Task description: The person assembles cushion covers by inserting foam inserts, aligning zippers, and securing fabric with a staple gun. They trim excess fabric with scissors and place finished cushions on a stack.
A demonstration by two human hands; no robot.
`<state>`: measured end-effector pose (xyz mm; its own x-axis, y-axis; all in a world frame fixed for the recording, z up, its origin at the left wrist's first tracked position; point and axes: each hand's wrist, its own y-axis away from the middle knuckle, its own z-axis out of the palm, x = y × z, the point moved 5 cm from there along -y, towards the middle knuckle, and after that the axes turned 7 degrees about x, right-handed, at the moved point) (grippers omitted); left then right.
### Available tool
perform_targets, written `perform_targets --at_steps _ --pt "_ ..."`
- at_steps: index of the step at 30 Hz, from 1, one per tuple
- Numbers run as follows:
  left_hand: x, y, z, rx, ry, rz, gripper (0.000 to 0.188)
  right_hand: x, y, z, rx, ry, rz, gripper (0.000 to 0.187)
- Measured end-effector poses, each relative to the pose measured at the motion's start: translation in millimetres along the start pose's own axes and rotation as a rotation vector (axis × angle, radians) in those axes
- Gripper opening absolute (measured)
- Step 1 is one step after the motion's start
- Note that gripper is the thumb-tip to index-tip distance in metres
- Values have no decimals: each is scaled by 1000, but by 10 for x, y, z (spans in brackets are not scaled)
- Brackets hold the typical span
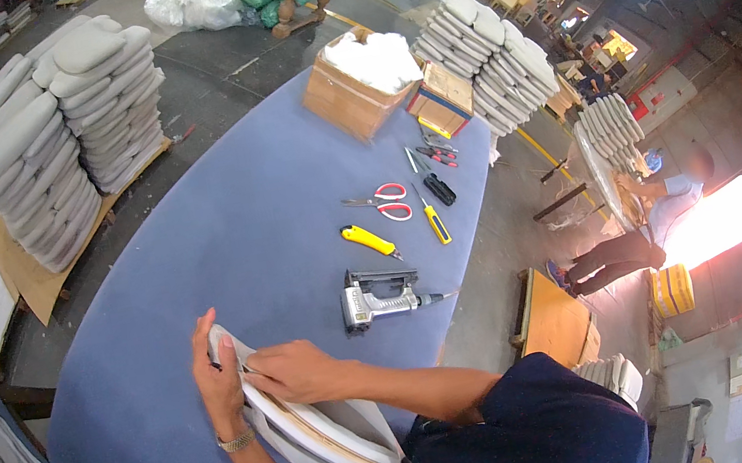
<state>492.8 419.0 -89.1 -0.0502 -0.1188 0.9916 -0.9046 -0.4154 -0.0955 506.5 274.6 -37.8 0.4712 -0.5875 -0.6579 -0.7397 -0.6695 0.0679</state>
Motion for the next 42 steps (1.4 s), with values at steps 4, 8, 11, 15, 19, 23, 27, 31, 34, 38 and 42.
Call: perform_targets --at_steps 4,8,11,15,19,23,27,31,34,38,42 --pt "1 8 -61 3 24 -17 47 342 186 -318 -52 -217 47 26" --pt "15 26 -69 27 96 -40 49 1549 700 -513 242 277 191 41" --pt "23 13 -60 20 67 -35 50 2082 1094 -368 112 469 385 63" --pt "-6 27 -40 24 52 -25 51 2268 1240 -78 44 411 523 72" --pt "-13 35 -79 33 51 -11 52 2163 1114 -95 201 603 436 73" --pt "8 58 -67 42 83 -41 53 2248 1063 -125 208 656 430 81" --pt "-11 69 -92 48 92 -16 55 2222 1009 -136 243 686 405 96" --pt "-30 83 -109 53 113 -9 57 2313 974 -164 158 665 372 110" --pt "-28 116 -127 57 134 -7 58 2451 953 -179 74 558 334 116" --pt "-31 146 -150 52 129 -35 59 2550 846 -276 -79 459 334 118" --pt "-73 135 -165 47 138 -4 60 2423 749 -441 30 333 108 114"
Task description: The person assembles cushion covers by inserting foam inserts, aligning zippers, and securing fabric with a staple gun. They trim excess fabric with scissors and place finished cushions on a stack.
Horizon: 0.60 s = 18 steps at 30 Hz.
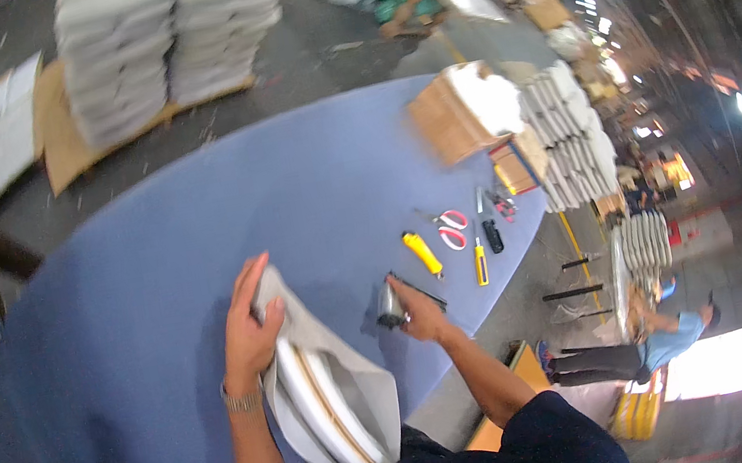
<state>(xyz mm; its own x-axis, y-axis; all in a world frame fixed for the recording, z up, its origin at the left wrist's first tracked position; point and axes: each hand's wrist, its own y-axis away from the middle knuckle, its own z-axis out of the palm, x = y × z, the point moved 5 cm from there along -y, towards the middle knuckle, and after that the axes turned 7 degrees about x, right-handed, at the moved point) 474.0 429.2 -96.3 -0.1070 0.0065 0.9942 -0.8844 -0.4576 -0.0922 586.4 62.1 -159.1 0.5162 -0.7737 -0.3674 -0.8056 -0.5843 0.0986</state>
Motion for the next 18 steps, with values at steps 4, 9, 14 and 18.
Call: perform_targets --at_steps 4,9,14,18 --pt "-29 -12 -73 0 -26 30 63 -686 -290 -310 -15 -345 79 99" --pt "-39 -1 -68 19 11 3 66 -1837 -556 -898 -90 -633 122 86" --pt "-40 8 -34 33 -12 -29 69 -2312 -787 -1203 -217 -528 -117 80" --pt "-39 9 -14 33 -20 -11 72 -2468 -909 -1247 -276 -444 -219 78"
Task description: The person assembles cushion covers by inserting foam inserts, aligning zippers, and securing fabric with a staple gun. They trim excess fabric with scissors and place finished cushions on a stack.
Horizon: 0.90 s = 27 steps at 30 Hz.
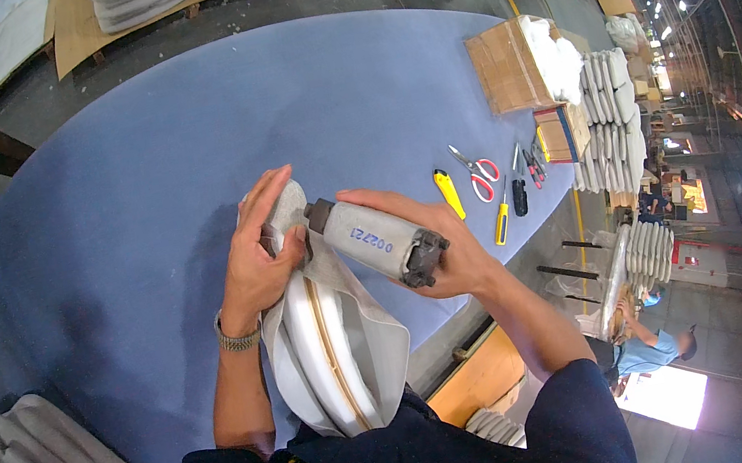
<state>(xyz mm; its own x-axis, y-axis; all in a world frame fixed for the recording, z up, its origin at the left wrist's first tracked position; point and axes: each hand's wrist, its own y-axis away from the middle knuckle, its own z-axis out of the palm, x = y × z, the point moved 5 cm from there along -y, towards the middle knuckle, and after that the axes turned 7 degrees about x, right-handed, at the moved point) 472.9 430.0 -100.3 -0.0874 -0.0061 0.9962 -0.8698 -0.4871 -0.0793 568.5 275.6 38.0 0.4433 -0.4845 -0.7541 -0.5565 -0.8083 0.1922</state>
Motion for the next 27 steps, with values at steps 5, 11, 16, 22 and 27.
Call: perform_targets --at_steps 5,11,16,22,27 --pt "12 -18 -13 7 -27 8 72 8 -110 52 -31 44 31 76" --pt "-26 -37 -14 27 -10 -5 70 -17 -195 63 -67 96 -6 80" --pt "-34 -53 -39 19 10 13 68 -37 -308 25 -174 43 174 80" --pt "-164 -51 -113 -6 78 70 64 -60 -641 34 -339 -21 139 75" --pt "-265 -185 -282 17 225 125 44 -122 -816 69 -431 126 202 75"
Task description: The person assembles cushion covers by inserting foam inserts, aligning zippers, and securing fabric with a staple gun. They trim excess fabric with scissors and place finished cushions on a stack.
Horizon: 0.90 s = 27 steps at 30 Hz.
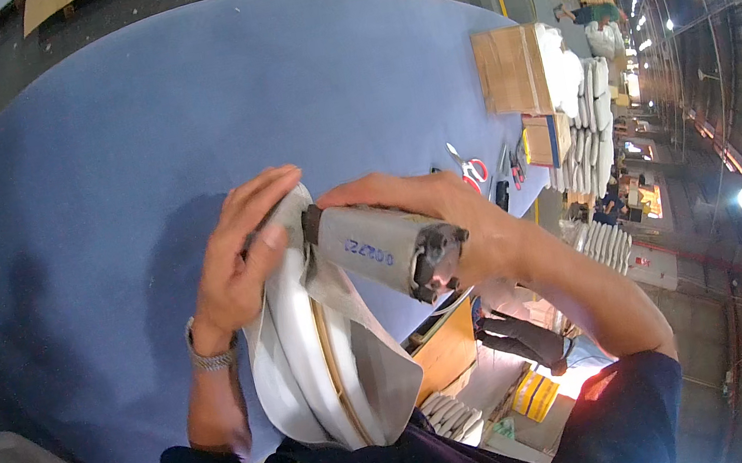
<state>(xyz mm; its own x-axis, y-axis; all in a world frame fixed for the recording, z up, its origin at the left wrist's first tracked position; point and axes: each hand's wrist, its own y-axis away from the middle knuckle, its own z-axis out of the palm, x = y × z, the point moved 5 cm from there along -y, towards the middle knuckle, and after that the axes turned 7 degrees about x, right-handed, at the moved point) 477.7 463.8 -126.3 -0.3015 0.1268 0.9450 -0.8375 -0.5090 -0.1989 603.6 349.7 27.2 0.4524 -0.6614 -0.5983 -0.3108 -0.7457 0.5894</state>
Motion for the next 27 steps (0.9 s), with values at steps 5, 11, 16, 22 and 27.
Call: perform_targets --at_steps 5,11,16,22,27 --pt "-471 -515 183 -137 146 -378 54 -92 102 99 90 50 89 75" --pt "-434 -502 322 -239 -164 -307 65 15 103 120 132 61 45 82" --pt "-431 -428 360 -84 -172 -272 62 35 100 112 154 108 63 82" --pt "-385 -435 363 -9 -154 -231 60 58 96 66 131 102 -12 73" --pt "-343 -468 356 -11 -154 -231 58 196 97 86 190 21 -73 88"
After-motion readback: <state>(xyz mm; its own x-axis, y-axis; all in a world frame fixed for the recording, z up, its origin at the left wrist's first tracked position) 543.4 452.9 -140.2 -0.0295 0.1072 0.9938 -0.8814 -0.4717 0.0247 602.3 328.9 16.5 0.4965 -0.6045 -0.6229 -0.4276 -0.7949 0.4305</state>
